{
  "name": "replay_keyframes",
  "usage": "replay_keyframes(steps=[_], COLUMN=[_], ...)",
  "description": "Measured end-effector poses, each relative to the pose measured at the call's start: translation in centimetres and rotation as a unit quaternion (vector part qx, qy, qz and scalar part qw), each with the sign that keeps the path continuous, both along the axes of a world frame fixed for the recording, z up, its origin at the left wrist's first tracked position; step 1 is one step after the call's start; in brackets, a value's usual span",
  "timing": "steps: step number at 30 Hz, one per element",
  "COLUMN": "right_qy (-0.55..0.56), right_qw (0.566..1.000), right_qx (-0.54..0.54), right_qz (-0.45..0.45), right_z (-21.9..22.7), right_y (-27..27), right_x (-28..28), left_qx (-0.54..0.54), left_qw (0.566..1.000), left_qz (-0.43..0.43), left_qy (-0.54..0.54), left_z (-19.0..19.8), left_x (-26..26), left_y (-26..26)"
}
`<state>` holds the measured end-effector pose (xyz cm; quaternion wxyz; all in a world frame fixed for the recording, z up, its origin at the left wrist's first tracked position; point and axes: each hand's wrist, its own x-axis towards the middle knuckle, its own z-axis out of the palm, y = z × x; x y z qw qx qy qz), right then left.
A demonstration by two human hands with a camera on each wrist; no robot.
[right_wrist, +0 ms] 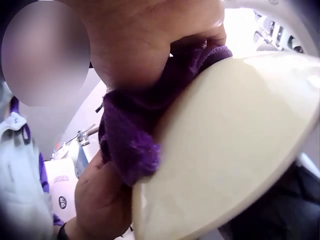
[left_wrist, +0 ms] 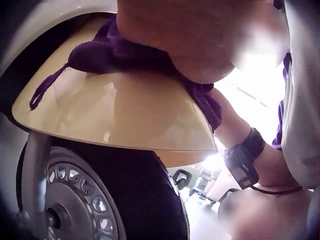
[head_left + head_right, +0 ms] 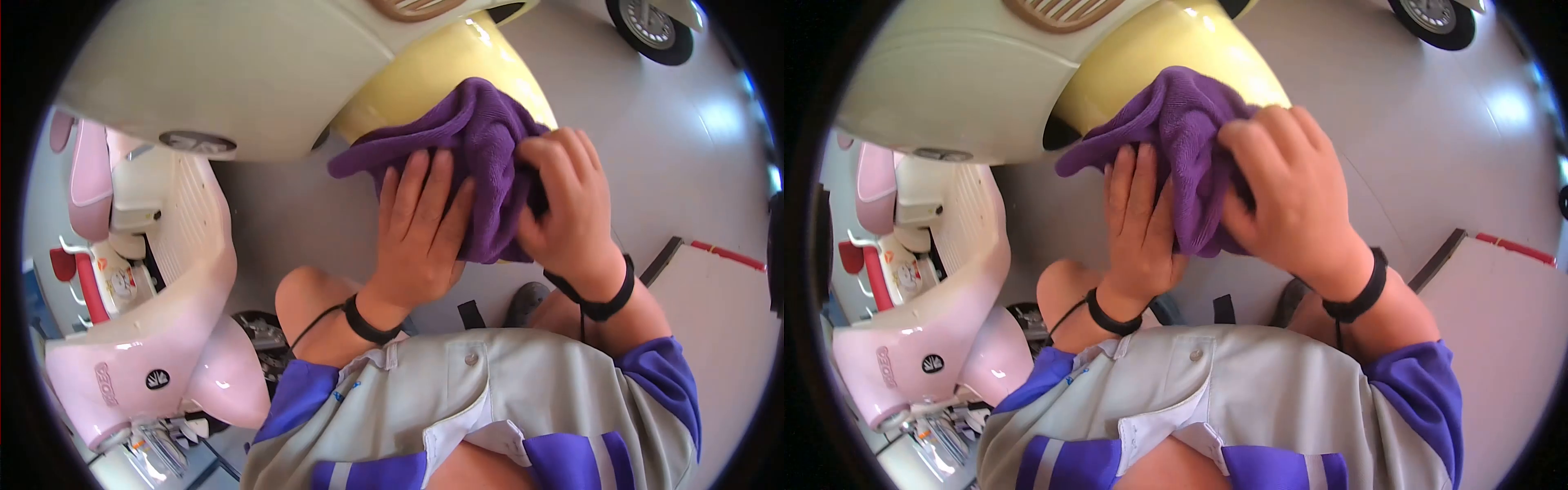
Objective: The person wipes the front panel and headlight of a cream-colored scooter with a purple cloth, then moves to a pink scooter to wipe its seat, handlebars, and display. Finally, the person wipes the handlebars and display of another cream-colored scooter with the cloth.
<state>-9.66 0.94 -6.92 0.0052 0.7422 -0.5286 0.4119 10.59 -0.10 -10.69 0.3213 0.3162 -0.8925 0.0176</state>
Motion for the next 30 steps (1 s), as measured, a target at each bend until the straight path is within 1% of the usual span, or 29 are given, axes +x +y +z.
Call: replay_keyframes(steps=[1, 3, 4, 5, 6, 8, 11, 13, 16, 19, 20, 22, 23, 25, 26, 27, 30], right_qy=[-0.001, -0.003, -0.004, -0.008, -0.028, -0.101, -0.089, -0.05, -0.01, -0.011, -0.017, 0.033, 0.058, 0.121, 0.152, 0.159, 0.18], right_qw=[1.0, 1.0, 1.0, 1.0, 0.998, 0.99, 0.99, 0.995, 0.999, 1.0, 0.999, 0.999, 0.998, 0.992, 0.986, 0.986, 0.983], right_qx=[0.02, 0.015, 0.01, 0.009, 0.032, 0.074, 0.079, 0.059, 0.021, 0.004, 0.001, -0.001, -0.002, 0.043, 0.066, 0.053, 0.013], right_qz=[0.02, 0.017, 0.012, -0.014, -0.04, -0.065, -0.077, -0.061, -0.04, -0.029, -0.028, -0.009, -0.002, 0.013, 0.019, 0.024, 0.035], right_z=[0.6, 0.3, 0.2, 0.0, -0.4, -0.7, -0.6, -0.4, -0.6, -0.7, -0.7, -0.3, 0.0, 1.1, 1.5, 1.2, -0.7], right_y=[0.6, 0.3, 0.2, -0.2, -0.5, -1.1, -1.0, -0.7, -0.4, -0.4, -0.5, -0.4, -0.3, 0.5, 0.8, 1.0, 1.6], right_x=[0.7, 0.3, -0.1, -0.6, -1.3, -1.9, -1.6, -1.5, -0.9, -0.2, 0.0, 0.5, 0.8, 2.1, 2.8, 3.5, 5.7], left_qx=[0.022, 0.009, 0.001, 0.004, 0.007, 0.011, 0.005, -0.016, -0.016, -0.009, 0.008, 0.042, 0.054, 0.077, 0.121, 0.165, 0.255], left_qw=[0.999, 0.999, 0.999, 0.999, 0.999, 0.999, 0.999, 1.0, 0.999, 0.999, 0.999, 0.997, 0.992, 0.972, 0.962, 0.95, 0.928], left_qz=[0.012, 0.023, 0.026, 0.023, 0.018, 0.011, 0.013, 0.017, 0.021, 0.014, 0.017, 0.02, 0.014, -0.001, 0.013, 0.026, 0.039], left_qy=[0.03, 0.024, 0.021, 0.026, 0.032, 0.039, 0.031, 0.01, 0.023, 0.028, 0.04, 0.065, 0.117, 0.221, 0.243, 0.264, 0.268], left_z=[0.0, 0.2, 0.2, 0.2, 0.3, 0.5, 0.6, 0.2, 0.1, -0.1, -0.2, -0.4, -0.9, -2.9, -4.2, -5.6, -5.7], left_x=[-0.2, -0.3, -0.2, -0.1, 0.0, -0.1, -0.3, -0.2, -0.3, 0.1, 0.2, 0.7, 0.9, 1.5, 1.9, 2.4, 2.2], left_y=[0.1, -0.3, -0.5, -0.6, -0.7, -0.8, -0.7, -0.8, -0.6, -0.6, -0.6, -0.6, -0.9, -1.8, -2.1, -2.2, -2.3])
